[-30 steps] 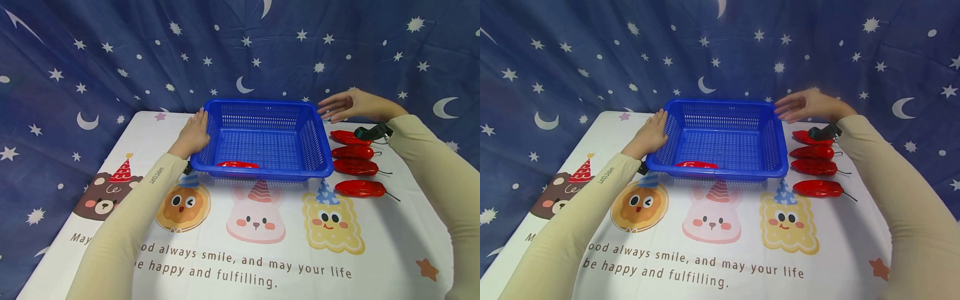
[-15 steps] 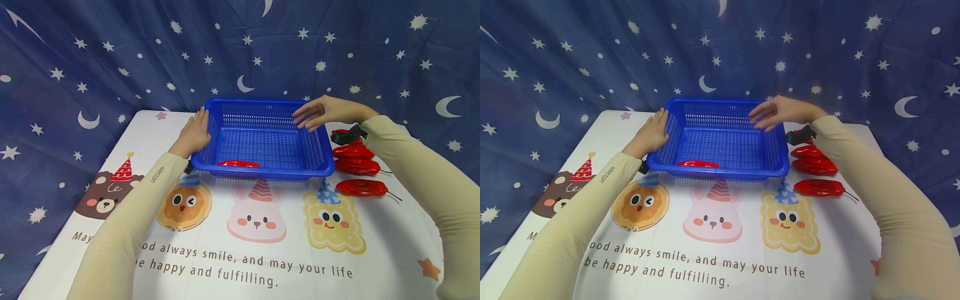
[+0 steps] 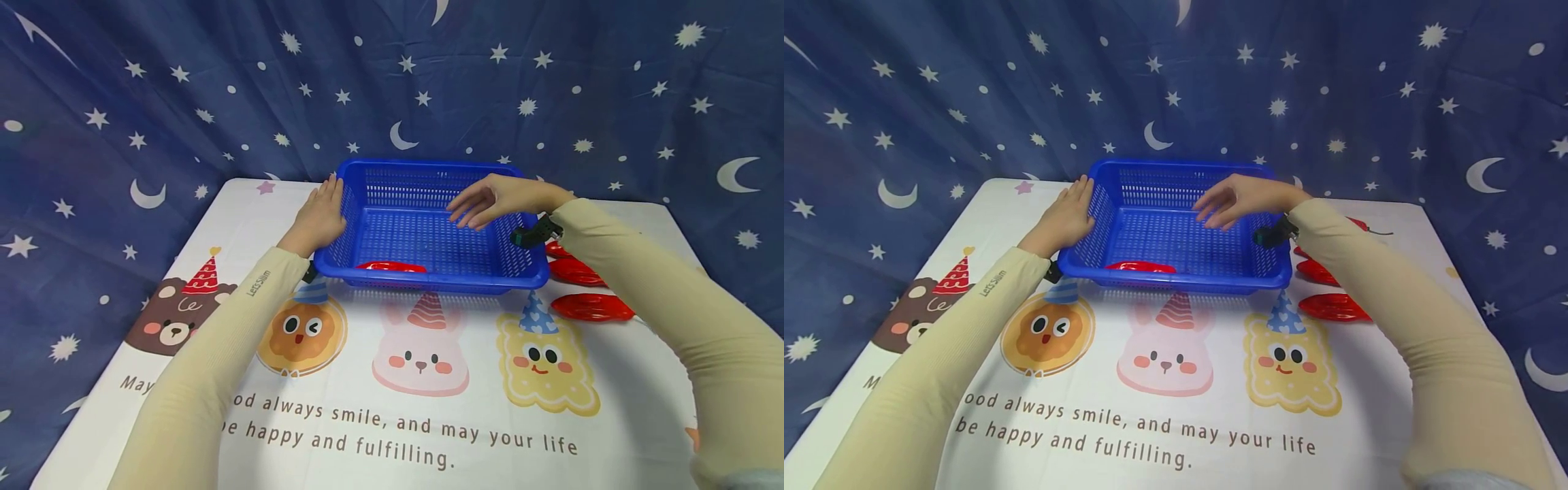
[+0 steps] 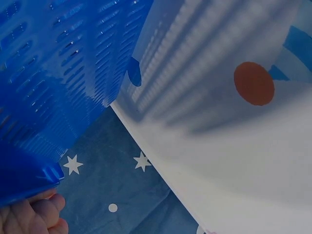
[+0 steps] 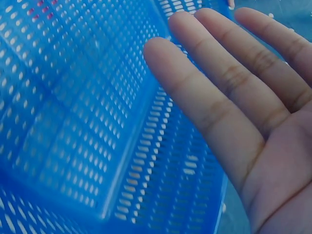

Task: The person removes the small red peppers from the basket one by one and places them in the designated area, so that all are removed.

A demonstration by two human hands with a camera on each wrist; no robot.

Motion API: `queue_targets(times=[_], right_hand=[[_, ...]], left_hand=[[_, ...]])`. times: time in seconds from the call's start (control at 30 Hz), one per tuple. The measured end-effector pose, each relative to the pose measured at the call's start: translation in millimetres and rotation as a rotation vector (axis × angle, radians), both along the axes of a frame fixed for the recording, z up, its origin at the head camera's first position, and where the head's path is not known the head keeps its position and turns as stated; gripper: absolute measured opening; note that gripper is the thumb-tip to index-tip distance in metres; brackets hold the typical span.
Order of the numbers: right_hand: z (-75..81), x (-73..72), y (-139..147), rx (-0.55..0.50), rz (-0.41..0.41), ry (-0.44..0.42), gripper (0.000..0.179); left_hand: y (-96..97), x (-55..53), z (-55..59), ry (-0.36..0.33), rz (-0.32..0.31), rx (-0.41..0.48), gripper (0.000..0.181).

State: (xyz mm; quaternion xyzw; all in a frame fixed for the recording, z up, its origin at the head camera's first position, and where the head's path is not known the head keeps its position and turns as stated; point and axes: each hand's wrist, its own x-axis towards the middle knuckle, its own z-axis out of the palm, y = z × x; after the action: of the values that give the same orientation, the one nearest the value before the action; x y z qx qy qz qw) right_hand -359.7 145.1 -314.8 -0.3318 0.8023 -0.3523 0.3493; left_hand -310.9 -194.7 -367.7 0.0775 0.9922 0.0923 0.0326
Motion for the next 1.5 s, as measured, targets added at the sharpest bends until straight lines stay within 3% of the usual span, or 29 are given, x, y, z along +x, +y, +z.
queue_targets(times=[0.5,0.73,1.03,1.23,1.5], right_hand=[[-26.6,1.8,-32.0,-0.073,0.102,-0.083,0.053],[-38.7,4.5,-44.1,-0.098,0.139,-0.096,0.06],[-50.8,4.8,-57.6,-0.094,0.175,-0.067,0.062],[-57.4,6.6,-65.0,-0.093,0.204,-0.09,0.052],[-64.7,5.1,-72.6,-0.059,0.192,-0.103,0.051]], left_hand=[[0.1,1.5,2.6,-0.007,0.005,-0.011,0.069],[0.3,1.8,0.5,-0.012,0.007,-0.008,0.068],[0.1,1.9,0.0,-0.006,0.011,-0.01,0.069],[0.2,1.9,0.2,-0.007,0.008,-0.009,0.069],[1.1,2.3,2.2,-0.002,0.004,-0.015,0.068]])
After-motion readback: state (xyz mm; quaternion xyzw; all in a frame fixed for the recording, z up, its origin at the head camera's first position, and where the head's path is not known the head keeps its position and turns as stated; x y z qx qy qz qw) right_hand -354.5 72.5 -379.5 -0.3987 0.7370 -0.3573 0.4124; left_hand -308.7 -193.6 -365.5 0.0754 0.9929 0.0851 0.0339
